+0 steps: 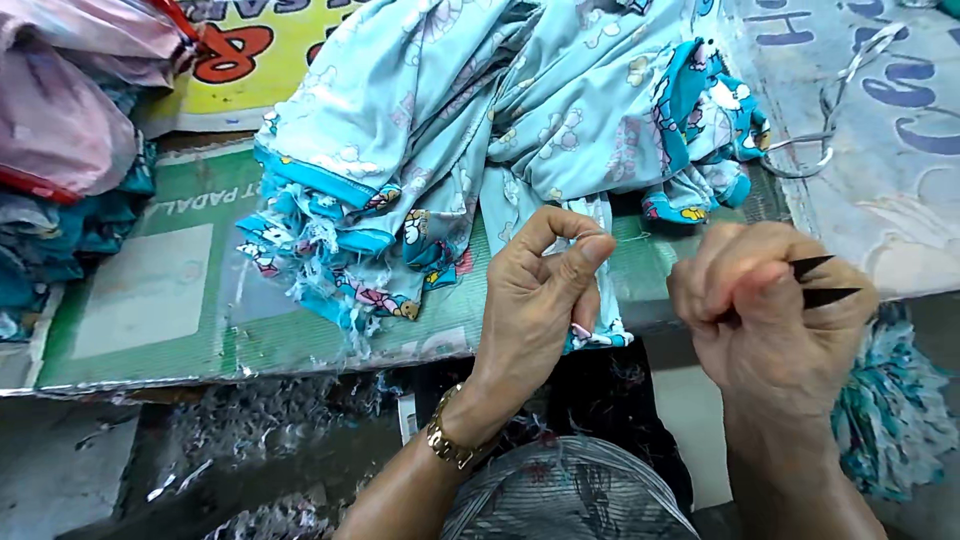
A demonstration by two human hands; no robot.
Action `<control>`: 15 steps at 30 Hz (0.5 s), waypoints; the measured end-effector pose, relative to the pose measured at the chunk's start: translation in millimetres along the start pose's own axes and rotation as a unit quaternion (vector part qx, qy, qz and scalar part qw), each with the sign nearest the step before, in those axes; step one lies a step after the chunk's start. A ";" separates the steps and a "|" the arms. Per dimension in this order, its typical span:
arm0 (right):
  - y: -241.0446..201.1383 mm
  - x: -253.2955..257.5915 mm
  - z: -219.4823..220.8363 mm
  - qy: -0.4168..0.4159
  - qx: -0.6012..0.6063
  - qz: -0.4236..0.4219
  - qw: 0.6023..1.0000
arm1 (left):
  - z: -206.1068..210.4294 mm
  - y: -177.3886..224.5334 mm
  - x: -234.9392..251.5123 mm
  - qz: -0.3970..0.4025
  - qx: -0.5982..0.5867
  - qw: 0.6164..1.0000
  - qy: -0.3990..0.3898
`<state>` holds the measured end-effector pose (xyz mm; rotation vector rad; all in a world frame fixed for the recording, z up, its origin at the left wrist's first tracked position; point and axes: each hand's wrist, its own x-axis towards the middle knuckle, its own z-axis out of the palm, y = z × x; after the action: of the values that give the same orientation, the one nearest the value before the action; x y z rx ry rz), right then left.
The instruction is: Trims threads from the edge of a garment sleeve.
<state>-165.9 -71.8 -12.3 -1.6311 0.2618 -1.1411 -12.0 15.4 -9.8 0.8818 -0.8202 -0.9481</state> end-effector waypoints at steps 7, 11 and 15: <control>15.2 -17.0 10.4 -0.146 -0.005 0.076 0.986 | -16.1 -1.4 -3.0 -0.045 -0.102 0.993 0.040; 17.8 -11.9 7.7 -0.110 0.125 0.173 0.971 | -27.8 -7.4 -6.8 -0.039 -0.157 0.986 0.030; 19.7 -9.0 13.4 -0.115 0.078 0.184 0.973 | -33.3 -9.8 -6.0 -0.038 -0.201 0.979 0.026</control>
<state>-153.1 -65.2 -33.2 -1.4841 0.3006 -0.6691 11.9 26.4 -33.2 0.5858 -0.5254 -1.1048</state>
